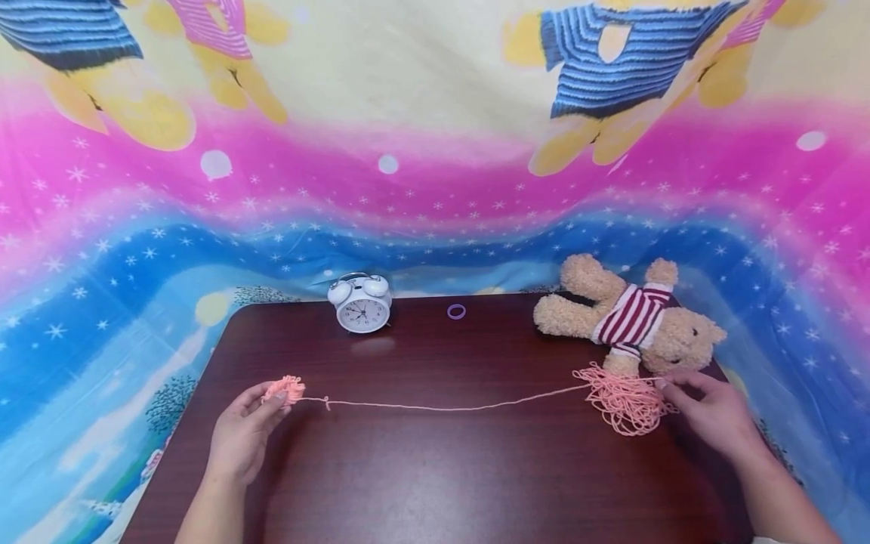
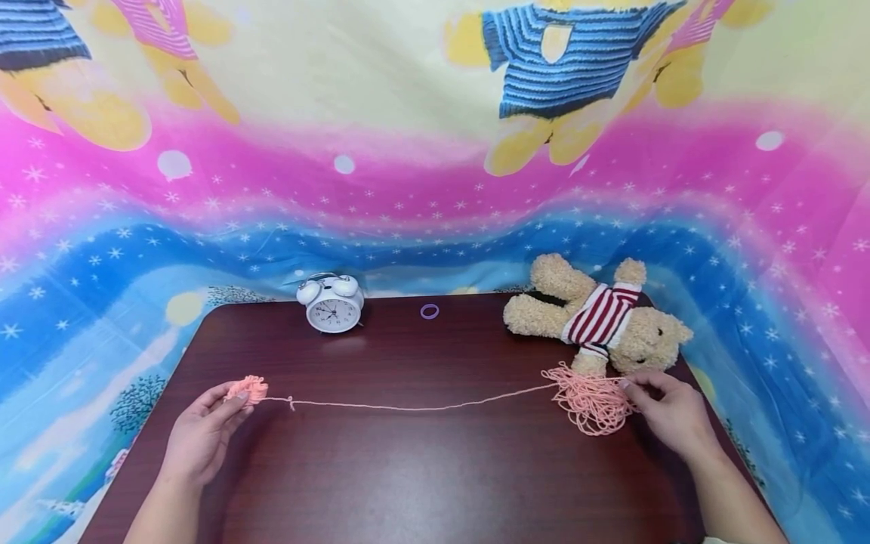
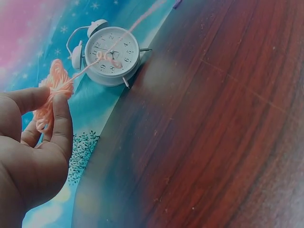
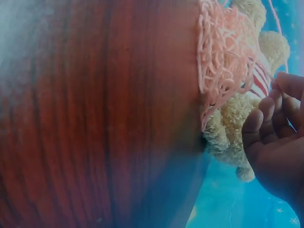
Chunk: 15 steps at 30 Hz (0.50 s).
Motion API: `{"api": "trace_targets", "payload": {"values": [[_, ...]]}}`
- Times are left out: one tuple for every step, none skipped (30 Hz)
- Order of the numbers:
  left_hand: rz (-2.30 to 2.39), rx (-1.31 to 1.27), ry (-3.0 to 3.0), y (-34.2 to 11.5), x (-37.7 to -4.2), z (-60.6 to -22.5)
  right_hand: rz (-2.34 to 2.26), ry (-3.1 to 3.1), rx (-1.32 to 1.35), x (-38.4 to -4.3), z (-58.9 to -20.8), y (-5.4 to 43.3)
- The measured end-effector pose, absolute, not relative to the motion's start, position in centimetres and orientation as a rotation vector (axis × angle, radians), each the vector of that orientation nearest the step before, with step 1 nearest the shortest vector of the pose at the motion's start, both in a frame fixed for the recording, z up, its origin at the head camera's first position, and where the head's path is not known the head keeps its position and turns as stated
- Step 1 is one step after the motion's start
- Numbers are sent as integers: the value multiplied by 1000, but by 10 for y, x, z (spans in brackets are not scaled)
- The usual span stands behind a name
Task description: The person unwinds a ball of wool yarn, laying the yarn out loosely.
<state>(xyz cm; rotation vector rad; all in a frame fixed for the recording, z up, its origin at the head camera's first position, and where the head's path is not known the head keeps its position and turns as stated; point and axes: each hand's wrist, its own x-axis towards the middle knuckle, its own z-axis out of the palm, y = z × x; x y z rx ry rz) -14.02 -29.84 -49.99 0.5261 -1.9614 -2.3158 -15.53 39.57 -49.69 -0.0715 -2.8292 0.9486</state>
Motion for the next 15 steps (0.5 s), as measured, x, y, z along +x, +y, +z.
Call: {"api": "trace_targets", "payload": {"values": [[-2317,523,-1958,-298,-140,-500,946,-2846,-65,-155,-497,395],[-2322,519,-1950,-298,-140,-501,942,-2862,-56,-155,-498,394],[-2329,512,-1943,-298,-140,-501,936,-2879,-45,-155,-499,393],[-2338,506,-1934,-297,-141,-502,931,-2897,-30,-156,-499,393],[-2348,497,-1925,-297,-141,-503,922,-2907,-16,-156,-499,392],[-2356,489,-1917,-296,-141,-503,910,-2913,-1,-156,-499,392],[-2362,481,-1911,-295,-141,-503,906,-2915,13,-157,-499,392],[-2366,474,-1905,-295,-142,-503,891,-2917,26,-157,-499,392],[-2372,468,-1901,-294,-142,-503,879,-2918,38,-157,-499,391],[-2373,466,-1900,-294,-142,-503,872,-2916,50,-158,-498,391],[-2371,464,-1901,-293,-142,-503,861,-2913,59,-158,-498,391],[-2368,472,-1901,-292,-142,-503,856,-2914,64,-158,-497,391],[-2365,478,-1904,-292,-143,-502,857,-2917,66,-158,-496,391],[-2363,487,-1908,-291,-143,-502,856,-2918,67,-158,-496,391],[-2363,493,-1911,-291,-143,-501,859,-2920,68,-158,-495,391]]}}
